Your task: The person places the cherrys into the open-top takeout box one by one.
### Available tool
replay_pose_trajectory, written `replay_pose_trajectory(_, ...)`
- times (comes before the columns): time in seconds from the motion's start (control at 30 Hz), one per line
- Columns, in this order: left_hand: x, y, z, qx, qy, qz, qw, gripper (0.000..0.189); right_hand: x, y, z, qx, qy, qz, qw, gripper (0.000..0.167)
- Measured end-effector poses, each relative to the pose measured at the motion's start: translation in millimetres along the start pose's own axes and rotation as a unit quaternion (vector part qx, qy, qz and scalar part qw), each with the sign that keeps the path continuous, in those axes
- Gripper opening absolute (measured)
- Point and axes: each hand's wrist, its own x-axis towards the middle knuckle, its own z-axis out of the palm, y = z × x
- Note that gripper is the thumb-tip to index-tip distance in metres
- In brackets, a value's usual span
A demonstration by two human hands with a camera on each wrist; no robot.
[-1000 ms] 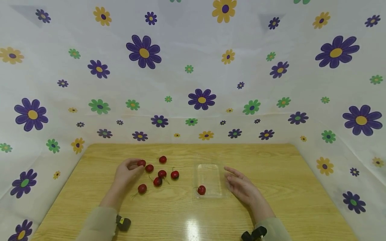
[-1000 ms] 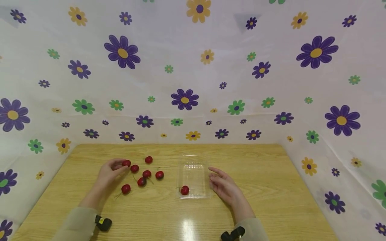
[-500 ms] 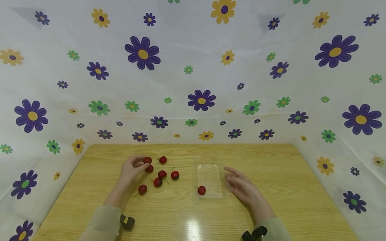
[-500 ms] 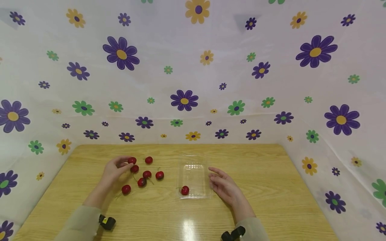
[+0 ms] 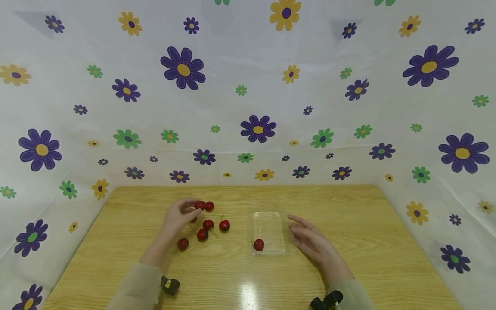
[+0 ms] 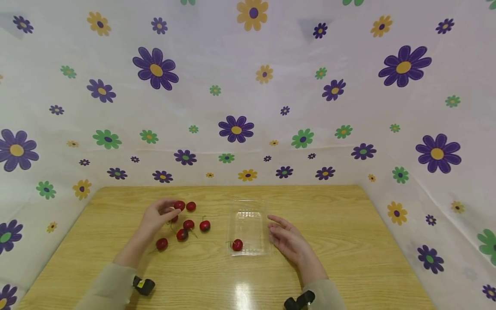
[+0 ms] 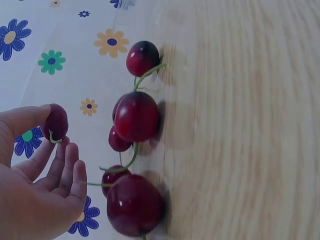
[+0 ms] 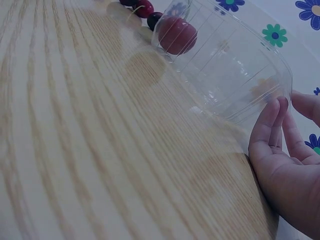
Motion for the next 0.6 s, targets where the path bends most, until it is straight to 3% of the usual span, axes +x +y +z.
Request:
replay_pose_trajectory(0.17, 1.1, 1.2, 7.8, 0.004, -0.009, 0.027, 0.9996, 0.043, -0.4, -0.3, 0.8, 0.001, 0.008, 0.004, 1.0000, 0.042)
replay_pose_trajectory(0.6, -4.1, 10.9, 31.6, -0.009, -0.022, 0.052, 0.9984, 0.038, 0.5, 0.9, -0.3, 0.005, 0.002, 0.001, 1.0000, 0.043)
